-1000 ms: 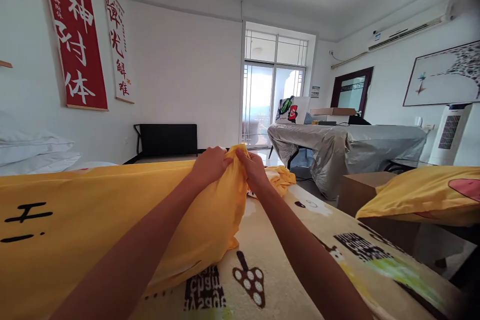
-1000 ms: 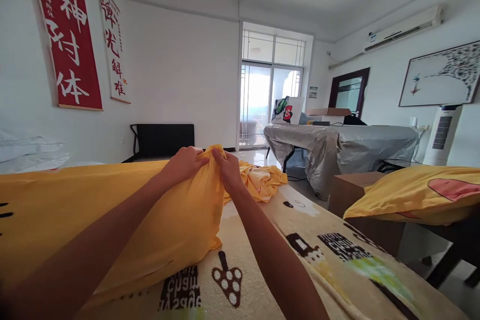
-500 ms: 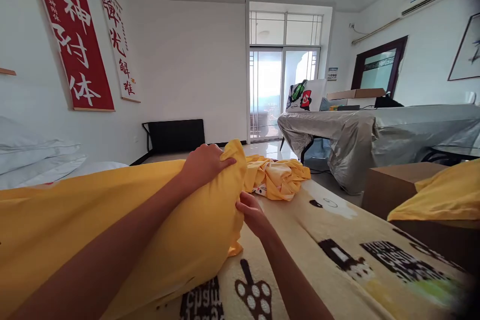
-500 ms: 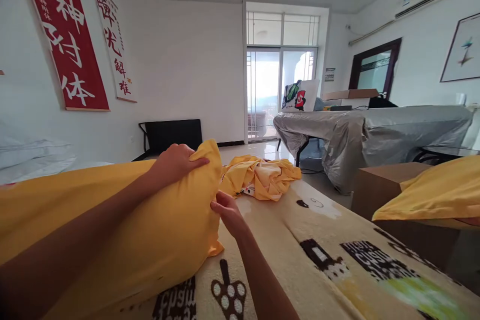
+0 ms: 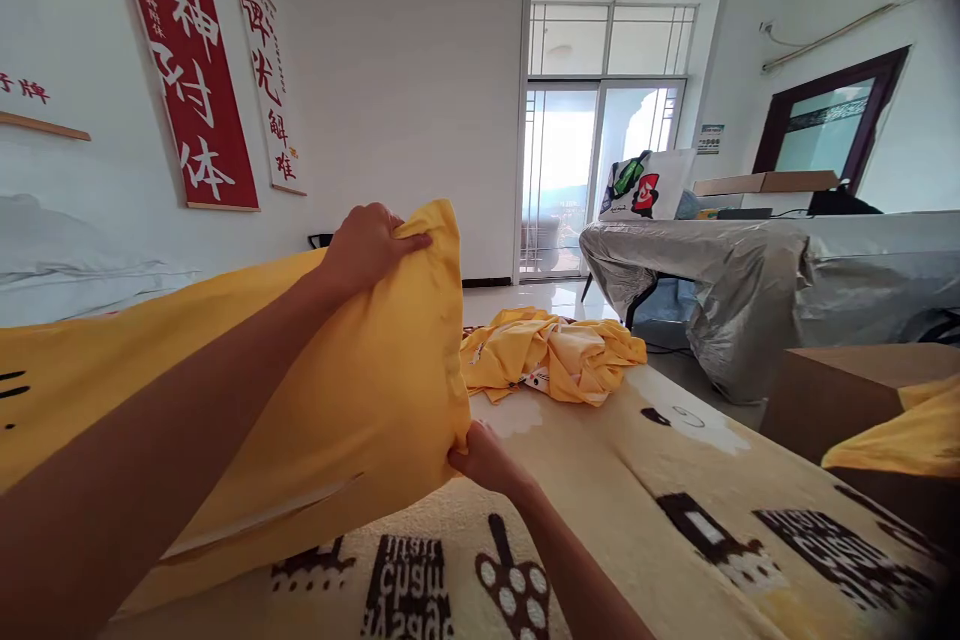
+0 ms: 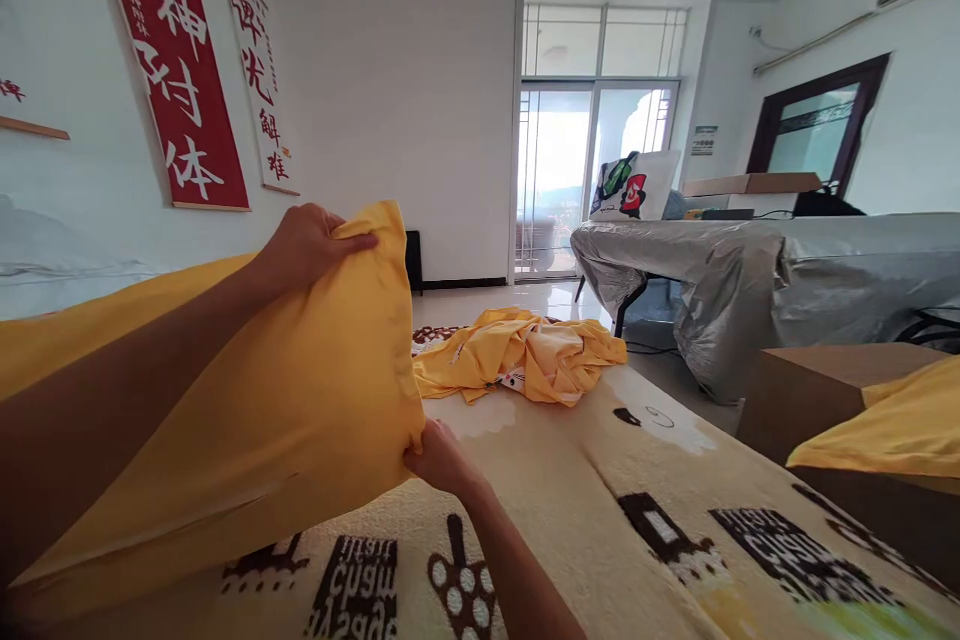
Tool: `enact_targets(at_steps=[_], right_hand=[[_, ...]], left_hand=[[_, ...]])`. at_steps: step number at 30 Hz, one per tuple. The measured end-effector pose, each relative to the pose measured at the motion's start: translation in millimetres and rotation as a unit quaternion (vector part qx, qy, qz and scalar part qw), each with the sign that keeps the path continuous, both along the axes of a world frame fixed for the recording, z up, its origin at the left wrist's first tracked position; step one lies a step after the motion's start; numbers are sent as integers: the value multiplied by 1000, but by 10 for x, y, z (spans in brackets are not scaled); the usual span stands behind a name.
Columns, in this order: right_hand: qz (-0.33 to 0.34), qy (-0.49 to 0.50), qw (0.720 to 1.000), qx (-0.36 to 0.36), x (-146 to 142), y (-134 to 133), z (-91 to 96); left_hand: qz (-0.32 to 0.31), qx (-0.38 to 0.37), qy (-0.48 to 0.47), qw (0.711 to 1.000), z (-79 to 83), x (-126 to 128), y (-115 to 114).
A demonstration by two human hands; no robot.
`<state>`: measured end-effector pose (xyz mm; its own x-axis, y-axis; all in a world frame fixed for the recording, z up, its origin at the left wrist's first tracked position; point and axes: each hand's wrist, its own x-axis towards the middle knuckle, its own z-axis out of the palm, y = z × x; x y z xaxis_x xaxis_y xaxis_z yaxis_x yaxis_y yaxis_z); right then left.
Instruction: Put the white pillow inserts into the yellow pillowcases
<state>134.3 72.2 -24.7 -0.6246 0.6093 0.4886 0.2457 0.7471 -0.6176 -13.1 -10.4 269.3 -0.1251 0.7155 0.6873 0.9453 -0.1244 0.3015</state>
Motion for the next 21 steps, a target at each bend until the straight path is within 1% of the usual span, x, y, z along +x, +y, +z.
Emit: enact_targets(at_steps=[2, 5, 8, 11, 13, 16, 18, 21], right_hand=[[-48, 29, 998, 14, -179, -76, -111], [-90, 59, 993, 45, -327, -178, -204], [-94, 79, 989, 84, -357, -246, -235], [-66, 96, 986, 120, -341, -277, -236], [-40, 106, 988, 108, -322, -270, -224], [-25, 111, 992, 45, -283, -196, -200], [-35, 105, 994, 18, -247, -104, -191], [-63, 87, 994, 12, -184, 58, -207]], left_hand=[[3, -5, 11, 1000, -15, 5, 22], [11, -12, 71, 997, -39, 66, 58], [22, -23, 142, 989, -64, 155, 85], [34, -38, 188, 981, -96, 213, 96], [38, -33, 194, 980, -98, 207, 92], [30, 5, 157, 987, -43, 126, 64], [32, 32, 125, 991, 21, 55, 30], [33, 61, 107, 992, 103, -13, -35]])
